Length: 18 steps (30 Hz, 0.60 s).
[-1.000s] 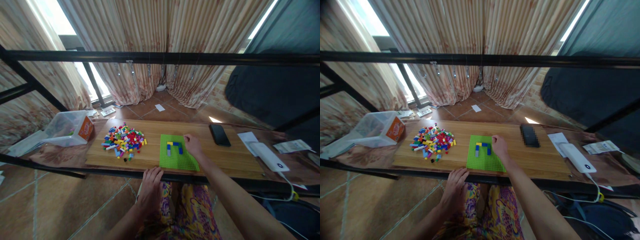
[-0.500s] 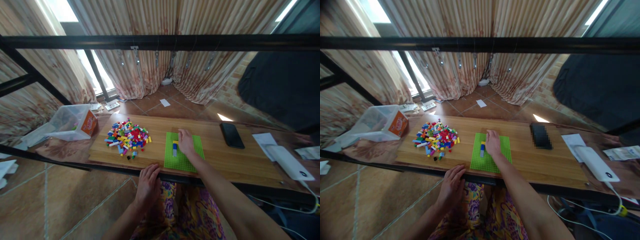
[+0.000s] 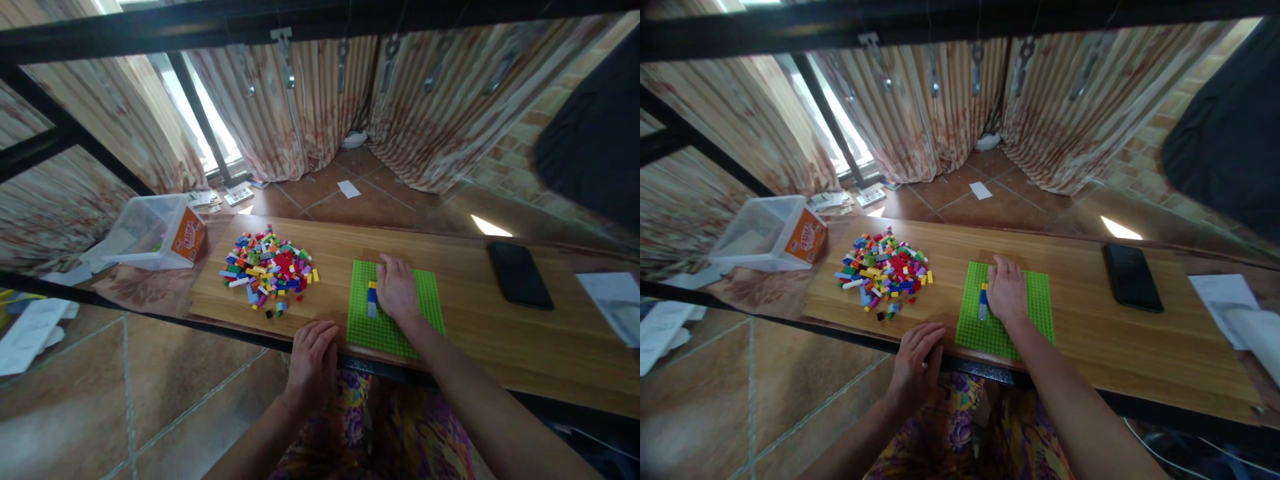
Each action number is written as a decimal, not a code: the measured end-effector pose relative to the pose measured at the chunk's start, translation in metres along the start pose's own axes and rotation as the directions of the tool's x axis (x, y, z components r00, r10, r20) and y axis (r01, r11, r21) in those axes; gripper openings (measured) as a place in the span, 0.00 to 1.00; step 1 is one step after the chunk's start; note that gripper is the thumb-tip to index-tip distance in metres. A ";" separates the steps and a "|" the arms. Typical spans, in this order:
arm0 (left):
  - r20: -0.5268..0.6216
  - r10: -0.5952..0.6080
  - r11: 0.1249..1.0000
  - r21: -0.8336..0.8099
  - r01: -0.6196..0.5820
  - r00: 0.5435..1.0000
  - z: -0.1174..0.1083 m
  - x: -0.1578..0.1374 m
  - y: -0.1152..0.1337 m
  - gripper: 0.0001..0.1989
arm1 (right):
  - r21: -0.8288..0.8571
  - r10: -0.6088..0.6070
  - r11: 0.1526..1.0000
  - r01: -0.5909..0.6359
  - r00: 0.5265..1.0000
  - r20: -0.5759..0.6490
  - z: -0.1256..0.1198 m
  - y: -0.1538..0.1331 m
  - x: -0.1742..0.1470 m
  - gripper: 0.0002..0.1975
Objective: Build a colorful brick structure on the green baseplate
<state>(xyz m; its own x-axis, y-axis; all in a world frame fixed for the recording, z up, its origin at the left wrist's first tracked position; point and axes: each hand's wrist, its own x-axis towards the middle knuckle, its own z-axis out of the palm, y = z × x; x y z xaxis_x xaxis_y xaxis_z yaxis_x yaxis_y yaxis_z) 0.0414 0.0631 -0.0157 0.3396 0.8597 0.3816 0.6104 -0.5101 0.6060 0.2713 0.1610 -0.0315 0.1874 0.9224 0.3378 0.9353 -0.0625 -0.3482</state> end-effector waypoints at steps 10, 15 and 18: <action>-0.203 -0.120 0.965 0.208 0.162 0.972 -0.038 0.022 -0.044 0.13 | -0.038 0.009 0.999 -0.006 0.998 0.061 0.001 -0.004 0.002 0.24; -0.228 -0.116 0.921 0.339 0.190 0.967 -0.047 0.037 -0.062 0.16 | 0.291 0.031 0.957 -0.008 0.997 -0.074 0.006 0.014 0.007 0.22; -0.140 -0.103 0.897 0.414 0.153 0.985 -0.045 0.054 -0.066 0.17 | 0.532 0.176 0.844 -0.067 0.972 -0.157 -0.002 0.025 0.010 0.21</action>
<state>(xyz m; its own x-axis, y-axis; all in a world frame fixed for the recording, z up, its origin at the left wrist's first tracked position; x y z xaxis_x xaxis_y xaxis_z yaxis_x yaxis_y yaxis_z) -0.0131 0.1421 -0.0036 0.1711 0.8956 0.4107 0.8960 -0.3149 0.3132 0.2970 0.1683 -0.0348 0.3937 0.8257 0.4040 0.6172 0.0882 -0.7818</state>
